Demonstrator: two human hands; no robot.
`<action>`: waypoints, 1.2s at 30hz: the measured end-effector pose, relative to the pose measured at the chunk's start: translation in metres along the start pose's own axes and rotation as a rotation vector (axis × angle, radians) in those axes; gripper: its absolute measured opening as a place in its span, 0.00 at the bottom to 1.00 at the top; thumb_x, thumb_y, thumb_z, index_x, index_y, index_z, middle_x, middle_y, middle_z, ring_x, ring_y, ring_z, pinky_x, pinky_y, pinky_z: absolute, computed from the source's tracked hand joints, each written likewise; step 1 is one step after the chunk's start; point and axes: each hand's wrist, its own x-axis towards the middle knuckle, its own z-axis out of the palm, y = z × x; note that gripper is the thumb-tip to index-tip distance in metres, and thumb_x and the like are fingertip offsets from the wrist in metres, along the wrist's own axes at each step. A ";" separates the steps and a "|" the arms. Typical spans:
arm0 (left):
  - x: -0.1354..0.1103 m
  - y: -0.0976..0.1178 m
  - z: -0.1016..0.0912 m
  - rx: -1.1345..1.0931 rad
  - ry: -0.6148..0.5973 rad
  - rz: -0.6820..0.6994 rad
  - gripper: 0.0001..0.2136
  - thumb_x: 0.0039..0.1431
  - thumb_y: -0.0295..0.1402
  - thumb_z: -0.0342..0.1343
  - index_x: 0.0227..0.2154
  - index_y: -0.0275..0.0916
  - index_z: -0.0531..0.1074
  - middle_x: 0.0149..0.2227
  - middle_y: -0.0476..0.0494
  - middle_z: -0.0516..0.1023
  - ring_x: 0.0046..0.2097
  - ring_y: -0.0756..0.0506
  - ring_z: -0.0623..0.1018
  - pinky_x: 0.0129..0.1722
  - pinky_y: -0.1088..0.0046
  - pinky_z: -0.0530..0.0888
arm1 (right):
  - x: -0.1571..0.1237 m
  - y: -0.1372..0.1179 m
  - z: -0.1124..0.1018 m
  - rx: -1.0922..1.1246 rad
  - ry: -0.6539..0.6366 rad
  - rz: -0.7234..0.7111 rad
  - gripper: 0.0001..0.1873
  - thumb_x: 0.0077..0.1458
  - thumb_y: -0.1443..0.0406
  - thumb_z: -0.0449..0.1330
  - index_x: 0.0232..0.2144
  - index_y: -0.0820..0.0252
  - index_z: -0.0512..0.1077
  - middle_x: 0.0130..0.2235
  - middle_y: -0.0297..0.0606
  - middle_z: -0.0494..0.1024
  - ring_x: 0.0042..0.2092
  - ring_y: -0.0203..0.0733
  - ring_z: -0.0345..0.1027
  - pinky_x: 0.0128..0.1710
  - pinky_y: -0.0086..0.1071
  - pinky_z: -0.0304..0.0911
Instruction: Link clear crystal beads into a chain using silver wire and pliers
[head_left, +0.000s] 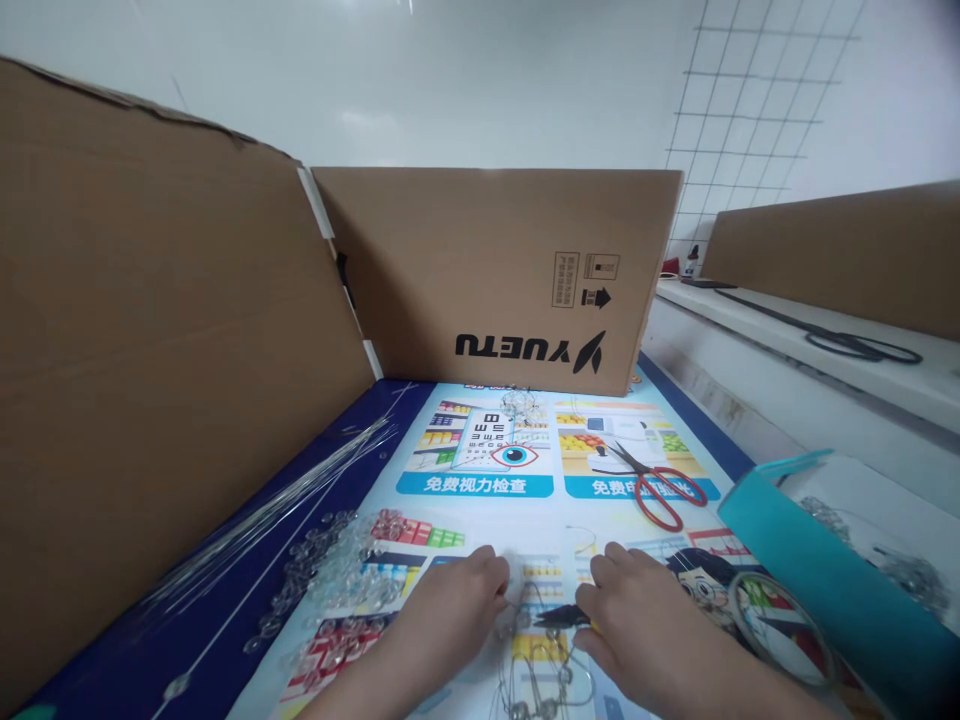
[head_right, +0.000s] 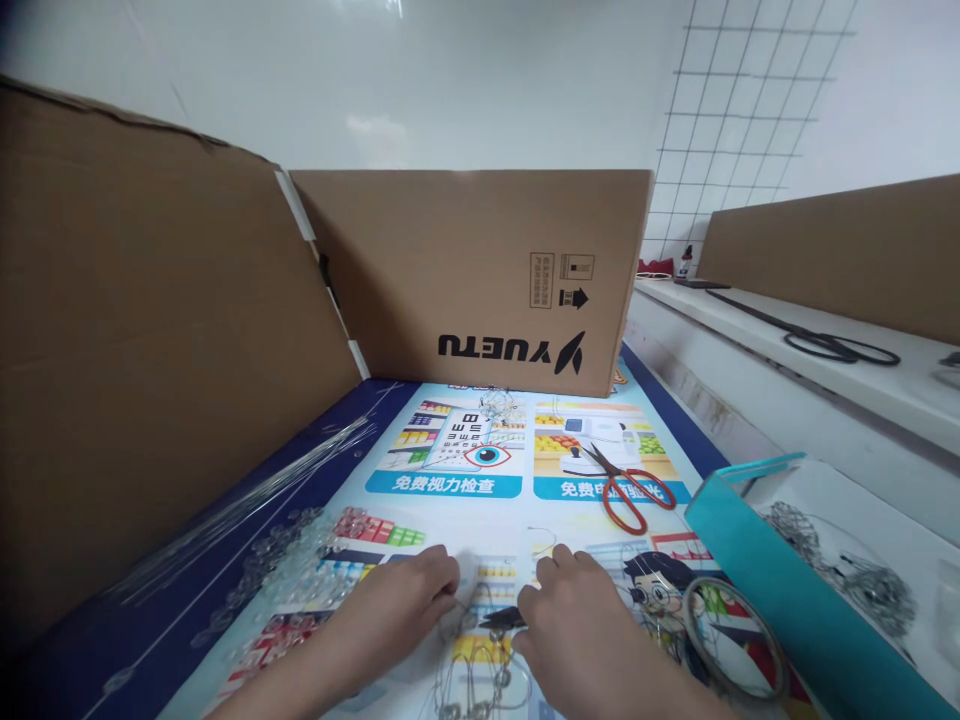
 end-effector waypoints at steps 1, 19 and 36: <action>0.000 0.001 0.000 0.022 -0.003 0.010 0.06 0.57 0.29 0.46 0.32 0.40 0.68 0.35 0.45 0.73 0.32 0.43 0.75 0.28 0.72 0.66 | 0.000 0.000 0.001 -0.016 -0.001 -0.011 0.06 0.51 0.61 0.60 0.26 0.57 0.71 0.29 0.38 0.72 0.35 0.46 0.62 0.33 0.36 0.50; -0.005 -0.010 0.014 0.064 0.031 0.169 0.08 0.61 0.26 0.40 0.37 0.36 0.64 0.35 0.41 0.73 0.33 0.42 0.73 0.29 0.69 0.65 | 0.010 0.010 0.025 -0.260 0.159 -0.231 0.11 0.46 0.67 0.63 0.26 0.58 0.62 0.27 0.34 0.67 0.32 0.43 0.58 0.28 0.35 0.45; -0.003 -0.021 0.008 -0.249 0.139 0.284 0.10 0.51 0.20 0.45 0.31 0.42 0.66 0.32 0.51 0.73 0.32 0.49 0.71 0.28 0.77 0.58 | 0.021 0.002 -0.022 -0.444 0.152 -0.409 0.06 0.50 0.70 0.58 0.30 0.60 0.63 0.28 0.35 0.66 0.32 0.42 0.56 0.28 0.35 0.43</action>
